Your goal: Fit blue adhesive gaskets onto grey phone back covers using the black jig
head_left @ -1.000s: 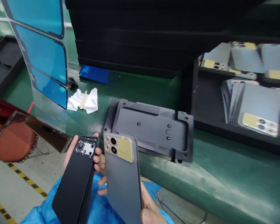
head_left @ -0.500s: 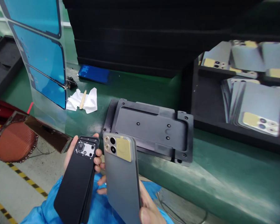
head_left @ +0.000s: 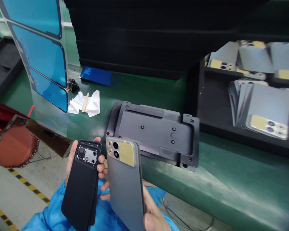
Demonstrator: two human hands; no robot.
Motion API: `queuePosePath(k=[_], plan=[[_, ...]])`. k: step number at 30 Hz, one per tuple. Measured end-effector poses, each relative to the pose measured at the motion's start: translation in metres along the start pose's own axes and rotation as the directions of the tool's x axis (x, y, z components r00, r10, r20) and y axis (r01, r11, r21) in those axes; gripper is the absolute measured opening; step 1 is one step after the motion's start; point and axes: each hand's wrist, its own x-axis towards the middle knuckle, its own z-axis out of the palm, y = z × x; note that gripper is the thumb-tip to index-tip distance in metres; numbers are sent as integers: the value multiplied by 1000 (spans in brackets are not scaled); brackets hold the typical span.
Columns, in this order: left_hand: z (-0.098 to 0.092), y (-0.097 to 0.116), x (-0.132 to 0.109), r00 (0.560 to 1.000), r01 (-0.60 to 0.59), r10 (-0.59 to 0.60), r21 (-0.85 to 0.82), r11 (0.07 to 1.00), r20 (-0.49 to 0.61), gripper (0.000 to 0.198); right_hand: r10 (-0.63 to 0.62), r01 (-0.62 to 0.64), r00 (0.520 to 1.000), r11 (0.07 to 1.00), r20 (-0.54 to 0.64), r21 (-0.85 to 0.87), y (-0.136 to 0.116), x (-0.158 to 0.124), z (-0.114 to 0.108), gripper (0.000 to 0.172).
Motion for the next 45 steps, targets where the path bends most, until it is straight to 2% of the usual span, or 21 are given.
queuePosePath(k=[4, 8, 10, 13, 15, 18, 22, 27, 32, 37, 45], plan=[[0, 6, -2, 998, -55, 57, 60, 997, -36, 58, -15, 16, 999, 999, -38, 36, 0, -2, 2, 72], [3, 22, -8, 979, -191, 198, 114, 975, -56, 51, -14, 24, 984, 998, -180, 50, -4, -5, 10, 69], [8, 27, -11, 945, -282, 300, 139, 949, -133, 55, -8, 19, 978, 999, -209, 50, -6, -5, 12, 68], [19, 26, -14, 849, -399, 439, 188, 898, -295, 58, 24, -15, 981, 999, -192, 48, -4, -4, 11, 67], [25, 22, -15, 797, -412, 473, 235, 880, -376, 56, 25, -21, 987, 999, -156, 29, 0, -5, 7, 67], [30, 15, -14, 778, -357, 440, 260, 897, -448, 50, -9, 4, 989, 999, -144, -35, 6, -6, 0, 69], [28, 7, -13, 778, -353, 434, 255, 900, -454, 46, -32, 13, 984, 994, -175, -108, 9, -5, -5, 71], [23, 3, -13, 716, -429, 534, 320, 844, -449, 47, -62, 45, 989, 991, -135, -125, 10, -3, -4, 68], [24, 4, -11, 710, -458, 540, 286, 841, -452, 45, -72, 53, 991, 986, -116, -157, 9, -1, -2, 66], [21, 3, -11, 723, -453, 537, 289, 843, -435, 47, -82, 61, 989, 984, -124, -170, 11, -1, -4, 67], [19, -1, -12, 753, -463, 578, 372, 804, -313, 70, -73, 48, 988, 982, -134, -181, 10, 2, -2, 67]])
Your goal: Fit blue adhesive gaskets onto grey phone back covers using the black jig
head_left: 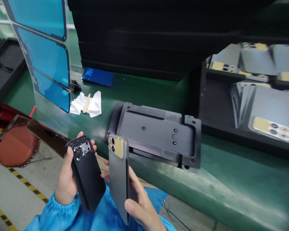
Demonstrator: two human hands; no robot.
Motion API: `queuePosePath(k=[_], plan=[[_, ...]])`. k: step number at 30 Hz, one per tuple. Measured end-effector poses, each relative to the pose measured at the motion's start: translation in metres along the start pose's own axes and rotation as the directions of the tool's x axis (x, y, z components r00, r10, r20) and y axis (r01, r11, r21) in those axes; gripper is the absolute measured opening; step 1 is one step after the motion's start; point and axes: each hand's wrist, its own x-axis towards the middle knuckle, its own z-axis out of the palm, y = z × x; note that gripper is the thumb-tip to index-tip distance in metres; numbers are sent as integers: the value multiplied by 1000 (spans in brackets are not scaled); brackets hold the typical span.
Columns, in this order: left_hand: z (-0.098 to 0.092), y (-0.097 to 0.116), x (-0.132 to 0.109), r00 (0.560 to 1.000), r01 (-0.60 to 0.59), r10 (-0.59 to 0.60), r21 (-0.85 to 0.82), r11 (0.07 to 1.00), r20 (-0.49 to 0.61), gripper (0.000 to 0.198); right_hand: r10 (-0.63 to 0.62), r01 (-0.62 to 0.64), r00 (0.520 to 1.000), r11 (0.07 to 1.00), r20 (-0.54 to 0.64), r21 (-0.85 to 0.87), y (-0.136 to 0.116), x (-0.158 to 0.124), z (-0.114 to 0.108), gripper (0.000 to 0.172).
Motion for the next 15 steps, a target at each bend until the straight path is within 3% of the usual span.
queuePosePath(k=[7, 15], plan=[[-4, -1, -4, 999, 6, -8, 40, 999, 34, 72, 23, -23, 1000, 999, -11, -32, -1, 4, 2, 70], [-1, 0, -6, 997, 21, -17, 47, 999, -70, 80, 54, -55, 998, 998, -33, -33, 0, 5, 3, 73]])
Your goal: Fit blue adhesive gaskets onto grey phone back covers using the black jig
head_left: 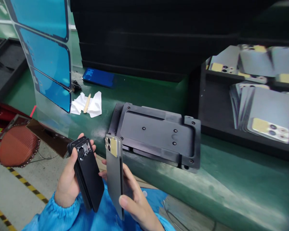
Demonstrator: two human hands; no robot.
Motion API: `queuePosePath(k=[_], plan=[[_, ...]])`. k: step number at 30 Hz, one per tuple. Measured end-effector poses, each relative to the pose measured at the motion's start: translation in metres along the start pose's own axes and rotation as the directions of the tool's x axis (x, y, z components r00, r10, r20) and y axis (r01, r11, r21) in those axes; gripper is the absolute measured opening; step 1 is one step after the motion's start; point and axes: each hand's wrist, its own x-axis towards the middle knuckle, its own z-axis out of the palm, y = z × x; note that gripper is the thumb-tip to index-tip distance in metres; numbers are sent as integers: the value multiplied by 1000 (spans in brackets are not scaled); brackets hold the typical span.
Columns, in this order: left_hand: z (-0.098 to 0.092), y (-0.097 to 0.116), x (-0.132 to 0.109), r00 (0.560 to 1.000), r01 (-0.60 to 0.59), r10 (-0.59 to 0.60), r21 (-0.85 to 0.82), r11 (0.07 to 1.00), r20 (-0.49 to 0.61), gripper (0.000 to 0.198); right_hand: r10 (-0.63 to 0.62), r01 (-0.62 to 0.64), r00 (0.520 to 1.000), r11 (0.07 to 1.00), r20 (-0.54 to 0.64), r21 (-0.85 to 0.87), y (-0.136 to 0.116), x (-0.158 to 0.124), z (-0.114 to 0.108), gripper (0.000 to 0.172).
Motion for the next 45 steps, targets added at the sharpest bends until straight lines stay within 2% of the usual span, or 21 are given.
queuePosePath(k=[3, 7, 14, 21, 28, 31, 35, 39, 42, 45], plan=[[-1, 0, 1, 1000, 2, -2, 7, 1000, -16, 73, 33, -33, 999, 999, 1, 9, -4, 0, 1, 74], [-2, -1, 2, 999, 1, 0, 24, 1000, -34, 65, 16, -17, 1000, 1000, 22, 18, -3, 1, 2, 70], [5, 1, 2, 996, 12, -10, 18, 1000, -89, 70, -6, 6, 1000, 1000, 22, 1, 3, 2, 1, 70], [4, 1, 2, 997, 32, -29, 39, 999, -71, 76, 10, -9, 999, 1000, 31, -18, 0, 3, 2, 70], [6, 2, 2, 997, 49, -48, 5, 999, -66, 71, -23, 24, 999, 999, 28, -33, 7, 4, -1, 72], [6, 2, 3, 997, 69, -68, -37, 997, 24, 73, -29, 29, 999, 998, 14, -64, 6, 1, 0, 72], [3, 2, 5, 985, 68, -54, -81, 994, 164, 69, -60, 51, 998, 977, -37, -208, 3, -5, 5, 73], [1, 2, 7, 972, 74, -44, -125, 989, 229, 68, -107, 78, 992, 941, -71, -328, 2, -10, 8, 75], [1, 1, 9, 957, 111, -64, -154, 982, 283, 73, -96, 63, 993, 929, -73, -365, 2, -10, 7, 76], [1, -1, 8, 958, 91, -47, -144, 985, 282, 75, -68, 37, 996, 915, -62, -402, 4, -10, 8, 75]])
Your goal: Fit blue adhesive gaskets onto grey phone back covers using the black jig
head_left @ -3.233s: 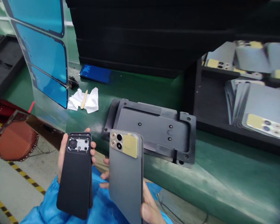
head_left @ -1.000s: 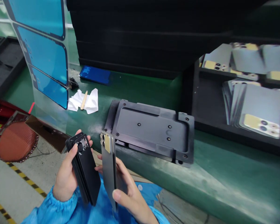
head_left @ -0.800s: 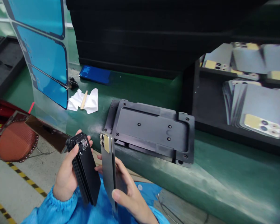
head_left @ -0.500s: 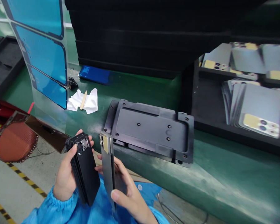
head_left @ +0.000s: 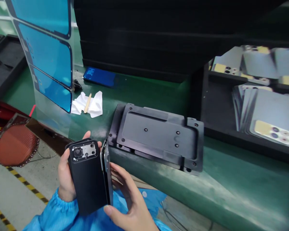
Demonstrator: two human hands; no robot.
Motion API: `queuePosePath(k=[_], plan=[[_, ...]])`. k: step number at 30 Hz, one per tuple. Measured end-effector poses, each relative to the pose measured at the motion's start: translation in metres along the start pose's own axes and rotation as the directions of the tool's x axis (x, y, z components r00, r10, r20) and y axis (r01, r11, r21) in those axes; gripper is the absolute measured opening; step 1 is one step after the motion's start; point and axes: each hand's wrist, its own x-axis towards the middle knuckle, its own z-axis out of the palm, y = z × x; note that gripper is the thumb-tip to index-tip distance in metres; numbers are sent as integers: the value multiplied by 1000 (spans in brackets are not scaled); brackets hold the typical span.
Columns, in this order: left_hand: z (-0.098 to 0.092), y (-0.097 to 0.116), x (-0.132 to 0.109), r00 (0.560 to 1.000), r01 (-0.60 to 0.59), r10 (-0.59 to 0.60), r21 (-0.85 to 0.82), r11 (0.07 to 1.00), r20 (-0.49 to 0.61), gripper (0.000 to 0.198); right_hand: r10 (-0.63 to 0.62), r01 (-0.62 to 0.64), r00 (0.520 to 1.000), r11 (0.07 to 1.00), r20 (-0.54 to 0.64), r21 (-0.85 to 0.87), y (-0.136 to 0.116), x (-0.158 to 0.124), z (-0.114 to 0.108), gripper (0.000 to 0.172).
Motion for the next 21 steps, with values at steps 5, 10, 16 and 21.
queuePosePath(k=[5, 10, 16, 21], plan=[[0, -6, -5, 990, -119, 128, 145, 982, -56, 75, 32, -32, 999, 982, -2, -186, 4, 0, 10, 76], [0, -12, -9, 986, -131, 151, 231, 964, -75, 64, 54, -47, 998, 964, 20, -261, 6, 1, 22, 79], [2, -9, -4, 983, -62, 77, 93, 994, -166, 64, 51, -45, 996, 996, 71, -79, 1, 2, 9, 77], [-7, 3, 0, 990, 99, -109, -105, 989, -85, 54, 52, -85, 984, 979, 173, 187, -6, -7, -14, 79]])
